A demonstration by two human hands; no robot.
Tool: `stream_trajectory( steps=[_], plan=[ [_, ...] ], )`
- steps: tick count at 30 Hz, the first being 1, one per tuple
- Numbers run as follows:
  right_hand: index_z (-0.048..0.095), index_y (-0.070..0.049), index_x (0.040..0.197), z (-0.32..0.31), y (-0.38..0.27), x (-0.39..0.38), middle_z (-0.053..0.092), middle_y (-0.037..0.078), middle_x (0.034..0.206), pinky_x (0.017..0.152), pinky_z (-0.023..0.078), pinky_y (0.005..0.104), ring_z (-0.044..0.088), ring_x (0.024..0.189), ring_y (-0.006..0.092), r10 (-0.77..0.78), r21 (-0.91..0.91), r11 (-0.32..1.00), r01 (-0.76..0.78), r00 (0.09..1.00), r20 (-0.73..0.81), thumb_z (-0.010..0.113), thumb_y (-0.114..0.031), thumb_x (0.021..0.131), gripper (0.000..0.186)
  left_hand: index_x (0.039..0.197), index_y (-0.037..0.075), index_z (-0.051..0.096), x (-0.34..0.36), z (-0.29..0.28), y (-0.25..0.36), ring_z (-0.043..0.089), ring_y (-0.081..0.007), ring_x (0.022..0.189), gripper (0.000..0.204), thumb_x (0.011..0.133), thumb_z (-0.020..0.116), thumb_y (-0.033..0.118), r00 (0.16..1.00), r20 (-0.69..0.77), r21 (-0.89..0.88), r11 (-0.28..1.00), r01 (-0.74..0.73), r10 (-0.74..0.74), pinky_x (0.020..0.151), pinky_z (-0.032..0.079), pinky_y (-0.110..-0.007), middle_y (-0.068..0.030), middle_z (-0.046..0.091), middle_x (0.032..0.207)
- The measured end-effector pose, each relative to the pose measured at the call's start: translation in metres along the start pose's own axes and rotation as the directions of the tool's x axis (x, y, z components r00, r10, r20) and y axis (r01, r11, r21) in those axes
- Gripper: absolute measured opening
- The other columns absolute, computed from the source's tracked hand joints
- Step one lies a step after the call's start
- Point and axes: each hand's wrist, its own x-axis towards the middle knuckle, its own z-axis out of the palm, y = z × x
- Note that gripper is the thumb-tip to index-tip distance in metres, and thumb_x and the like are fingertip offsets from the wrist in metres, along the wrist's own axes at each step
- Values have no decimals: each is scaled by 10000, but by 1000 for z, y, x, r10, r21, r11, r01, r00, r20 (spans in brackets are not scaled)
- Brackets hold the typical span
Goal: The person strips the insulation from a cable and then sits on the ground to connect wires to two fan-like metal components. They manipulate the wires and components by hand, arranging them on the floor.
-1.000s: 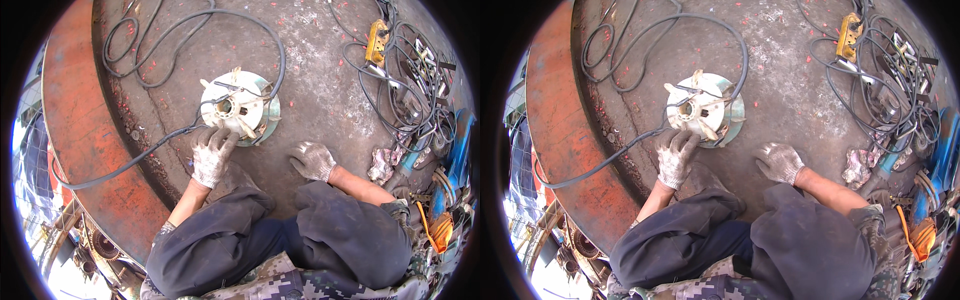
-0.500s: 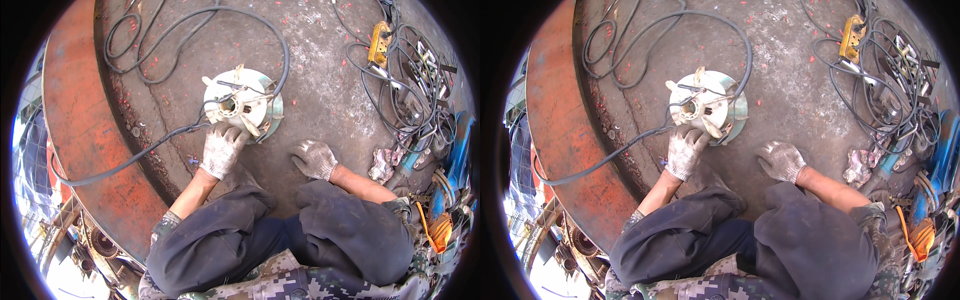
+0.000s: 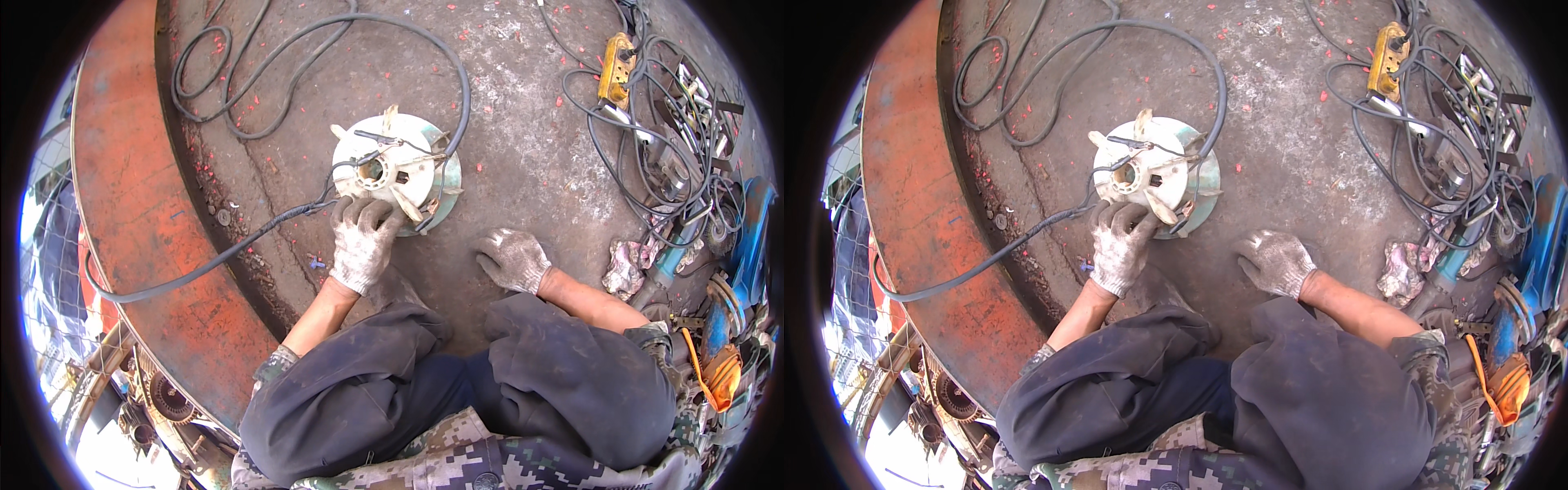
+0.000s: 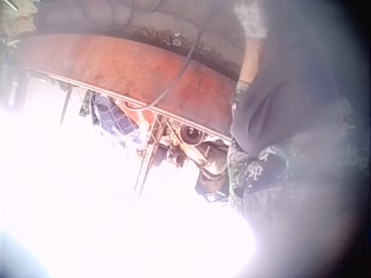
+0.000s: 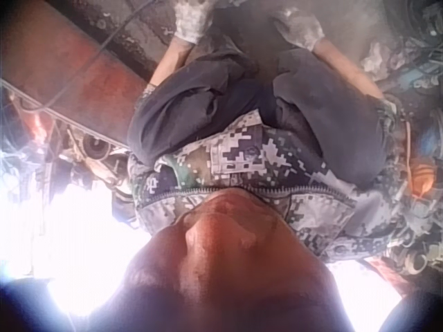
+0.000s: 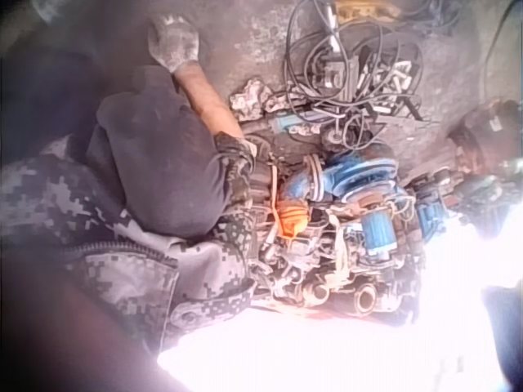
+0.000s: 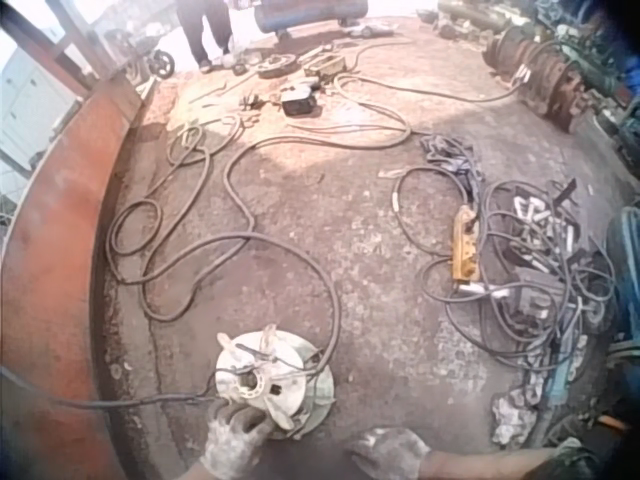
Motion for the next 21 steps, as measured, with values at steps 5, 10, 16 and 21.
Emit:
stream_trajectory(
  steps=[5,10,16,21],
  plan=[
    [762,-87,1203,-3,-2,1,767,137,1136,950,599,491,733,1105,363,5,-10,1000,-5,1000,3,704,-251,992,273,1328,131,724,-10,-15,11,604,-358,1207,597,745,853,114,997,-60,-106,994,33,-40,1064,448,-550,-88,653,1298],
    [765,-89,1175,-1,-2,1,760,141,1085,922,599,494,733,1063,362,2,-5,1000,-2,1000,-24,712,-246,984,253,1244,65,743,-62,-2,27,730,-373,942,423,863,850,216,960,224,-478,877,-42,168,812,563,-506,-140,760,1073],
    [770,-90,1137,-4,-5,2,751,137,1023,881,603,493,732,1008,358,13,-35,999,-14,1000,-12,720,-250,979,231,1086,65,795,-93,31,50,741,-354,819,251,898,827,230,951,309,-536,827,168,6,719,583,-489,-131,752,883],
    [777,-96,1136,-1,-1,3,749,127,997,865,607,494,736,981,354,6,-40,999,-7,1000,-29,723,-239,973,224,1057,71,785,-78,37,59,737,-362,806,232,874,838,203,970,203,-537,813,223,-132,704,579,-487,-129,751,896]
  ],
)
